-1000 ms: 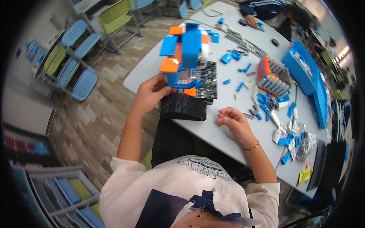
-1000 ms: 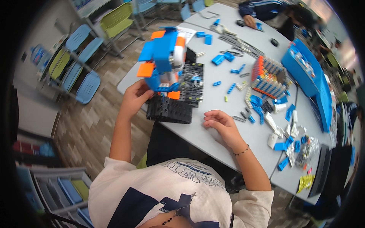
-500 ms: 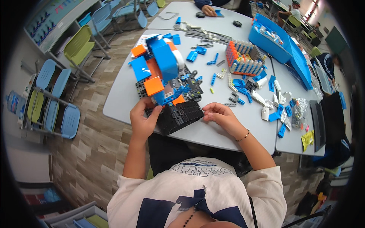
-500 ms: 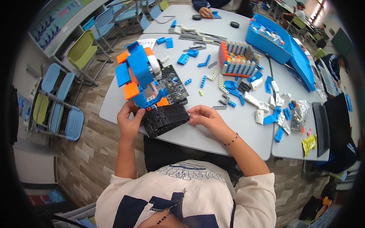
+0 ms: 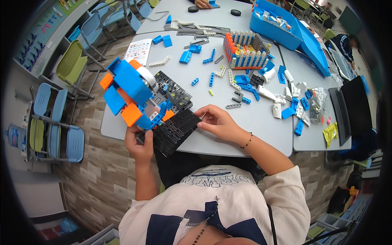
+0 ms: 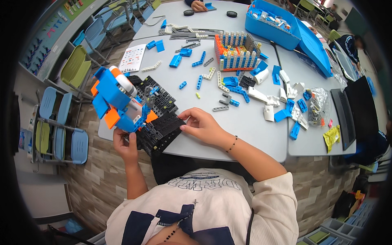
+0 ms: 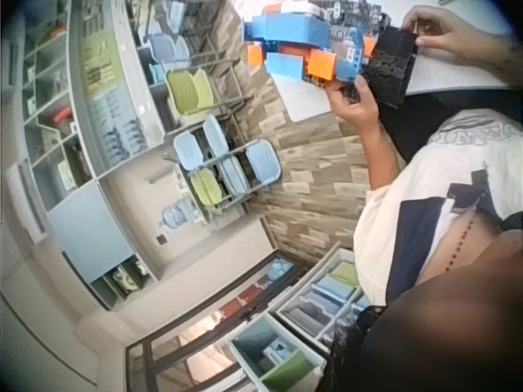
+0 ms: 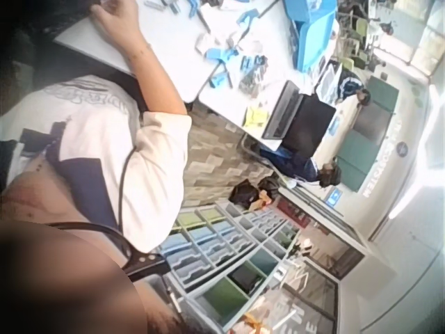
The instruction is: The person assembles a Lego robot by attaching various blue, orange, and black pieces to a tracked base. They connect beams, plates, and connectors, then install a grey arm-like structure, progressively building the robot's upper assembly.
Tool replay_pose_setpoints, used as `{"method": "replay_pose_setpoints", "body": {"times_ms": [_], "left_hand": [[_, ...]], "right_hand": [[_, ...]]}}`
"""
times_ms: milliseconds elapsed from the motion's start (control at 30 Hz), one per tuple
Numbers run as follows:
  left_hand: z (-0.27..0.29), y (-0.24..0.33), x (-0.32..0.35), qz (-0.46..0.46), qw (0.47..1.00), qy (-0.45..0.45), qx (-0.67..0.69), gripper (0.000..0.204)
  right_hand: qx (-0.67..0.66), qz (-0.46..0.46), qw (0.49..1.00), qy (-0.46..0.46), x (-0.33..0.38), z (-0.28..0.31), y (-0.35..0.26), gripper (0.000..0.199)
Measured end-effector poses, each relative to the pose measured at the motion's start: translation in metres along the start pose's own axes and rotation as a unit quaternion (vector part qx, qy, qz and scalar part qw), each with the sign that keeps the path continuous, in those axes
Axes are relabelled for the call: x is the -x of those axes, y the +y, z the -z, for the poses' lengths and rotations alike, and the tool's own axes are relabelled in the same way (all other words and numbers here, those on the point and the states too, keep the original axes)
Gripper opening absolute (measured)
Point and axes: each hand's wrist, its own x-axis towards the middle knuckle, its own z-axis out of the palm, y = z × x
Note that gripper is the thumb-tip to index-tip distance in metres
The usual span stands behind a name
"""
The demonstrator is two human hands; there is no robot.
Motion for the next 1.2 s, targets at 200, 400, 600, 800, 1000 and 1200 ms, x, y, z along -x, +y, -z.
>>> {"method": "replay_pose_setpoints", "body": {"times_ms": [200,400,600,800,1000,1200], "left_hand": [[0.006,-0.012,-0.002,-0.021,0.999,0.012,-0.048,0.034],[-0.009,-0.012,0.002,0.007,0.999,0.024,-0.024,0.028],[-0.034,-0.002,0.004,0.036,0.997,0.06,-0.041,0.022],[-0.058,0.004,0.002,0.029,0.996,0.042,-0.079,0.025],[-0.066,0.012,0.002,0.001,0.996,-0.007,-0.09,0.031],[-0.037,0.019,-0.001,0.031,0.994,-0.051,-0.088,0.04]], "right_hand": [[0.03,0.01,0.999,0.036,-0.004,-0.005,-0.001,0.028],[0.016,0.001,0.997,0.075,-0.013,-0.003,0.003,0.029],[-0.004,-0.033,0.994,0.104,-0.016,0.005,0.006,0.032],[-0.169,-0.091,0.977,0.094,-0.02,0.022,0.004,0.048],[-0.223,-0.14,0.953,0.151,-0.026,0.041,-0.003,0.056],[-0.216,-0.125,0.957,0.145,-0.026,0.044,-0.005,0.055]]}}
